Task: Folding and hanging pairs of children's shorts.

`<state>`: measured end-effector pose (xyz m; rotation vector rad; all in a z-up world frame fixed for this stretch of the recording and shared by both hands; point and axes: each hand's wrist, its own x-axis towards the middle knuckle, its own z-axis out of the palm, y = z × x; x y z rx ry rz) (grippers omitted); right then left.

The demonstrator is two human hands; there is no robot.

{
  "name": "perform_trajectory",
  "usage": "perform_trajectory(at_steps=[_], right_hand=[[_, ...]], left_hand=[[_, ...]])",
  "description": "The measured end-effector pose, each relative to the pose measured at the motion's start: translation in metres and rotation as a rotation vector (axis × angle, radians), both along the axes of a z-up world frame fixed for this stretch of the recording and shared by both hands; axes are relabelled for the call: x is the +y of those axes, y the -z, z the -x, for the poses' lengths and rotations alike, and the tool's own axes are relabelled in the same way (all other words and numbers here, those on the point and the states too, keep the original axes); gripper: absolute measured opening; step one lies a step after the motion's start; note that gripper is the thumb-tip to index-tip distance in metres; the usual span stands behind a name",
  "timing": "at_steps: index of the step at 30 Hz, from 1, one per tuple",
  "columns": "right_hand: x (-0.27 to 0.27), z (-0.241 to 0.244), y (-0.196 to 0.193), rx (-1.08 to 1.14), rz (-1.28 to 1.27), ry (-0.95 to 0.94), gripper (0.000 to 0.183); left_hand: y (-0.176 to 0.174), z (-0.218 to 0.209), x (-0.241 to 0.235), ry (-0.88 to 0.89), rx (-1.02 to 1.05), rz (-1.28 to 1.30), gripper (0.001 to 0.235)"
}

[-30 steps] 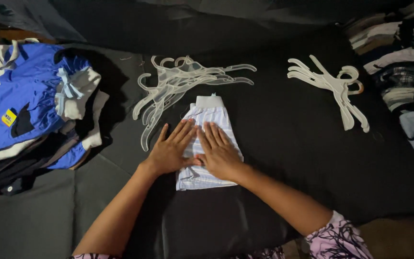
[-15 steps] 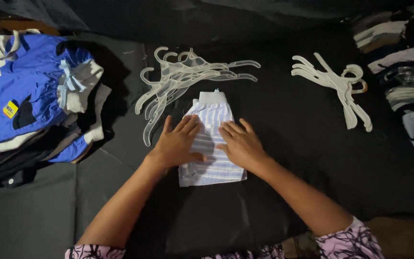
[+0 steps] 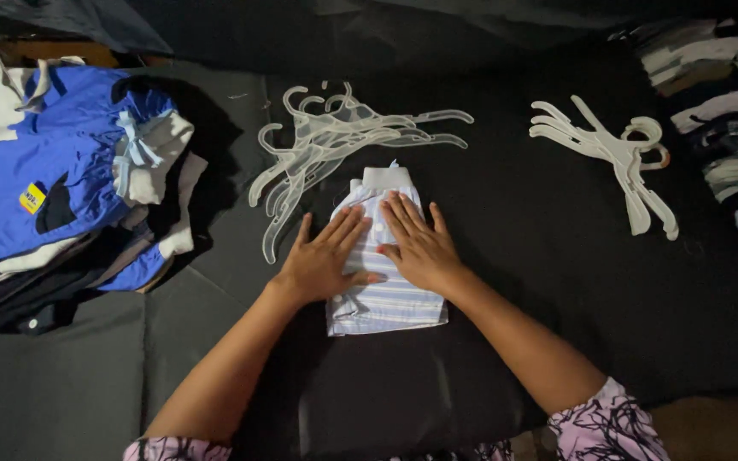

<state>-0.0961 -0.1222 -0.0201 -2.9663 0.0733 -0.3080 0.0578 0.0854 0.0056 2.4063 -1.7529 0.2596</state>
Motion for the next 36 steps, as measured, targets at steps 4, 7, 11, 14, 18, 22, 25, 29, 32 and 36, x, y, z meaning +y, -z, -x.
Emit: perform_trajectory(at_steps=[4,7,11,14,18,22,25,29,32,36], right_hand=[[-0.009,-0.004,0.0,-0.012,-0.02,0.027,0.067],[-0.019,-0.004,0.0,-0.018,-0.037,0.052,0.066],[-0.046,-0.014,0.023,-0.183,-0.088,0.137,0.05],[-0.06,-0.013,0.023,-0.382,-0.08,0.287,0.044],[-0.051,-0.009,0.012,-0.184,-0.101,0.474,0.052],[-0.058,-0.017,0.043,-0.279,-0.14,0.386,0.053],[-0.046,-0.018,0.047,-0.483,-0.502,0.269,0.037],[0.009,0.006,-0.042,-0.39,-1.118,-0.157,0.042],[0.027,0.014,-0.062,-0.389,-1.234,-0.29,0.043],[0.004,0.013,-0.037,-0.759,-1.106,-0.022,0.045]], left_hand=[[-0.004,0.002,-0.003,-0.009,-0.002,0.002,0.094],[-0.006,0.002,-0.004,-0.01,-0.001,0.0,0.092],[0.011,-0.003,-0.02,-0.015,-0.017,-0.036,0.09],[0.005,-0.011,-0.036,-0.044,-0.037,-0.068,0.081],[-0.035,0.003,-0.061,-0.116,0.25,0.057,0.062],[-0.016,0.01,-0.073,-0.157,0.603,0.074,0.062],[-0.025,0.017,-0.071,-0.172,0.711,0.087,0.072],[-0.079,0.035,-0.062,-0.202,0.988,0.027,0.078],[-0.088,0.039,-0.053,-0.18,1.098,0.145,0.07],[-0.056,0.027,-0.058,-0.144,1.114,0.381,0.054]])
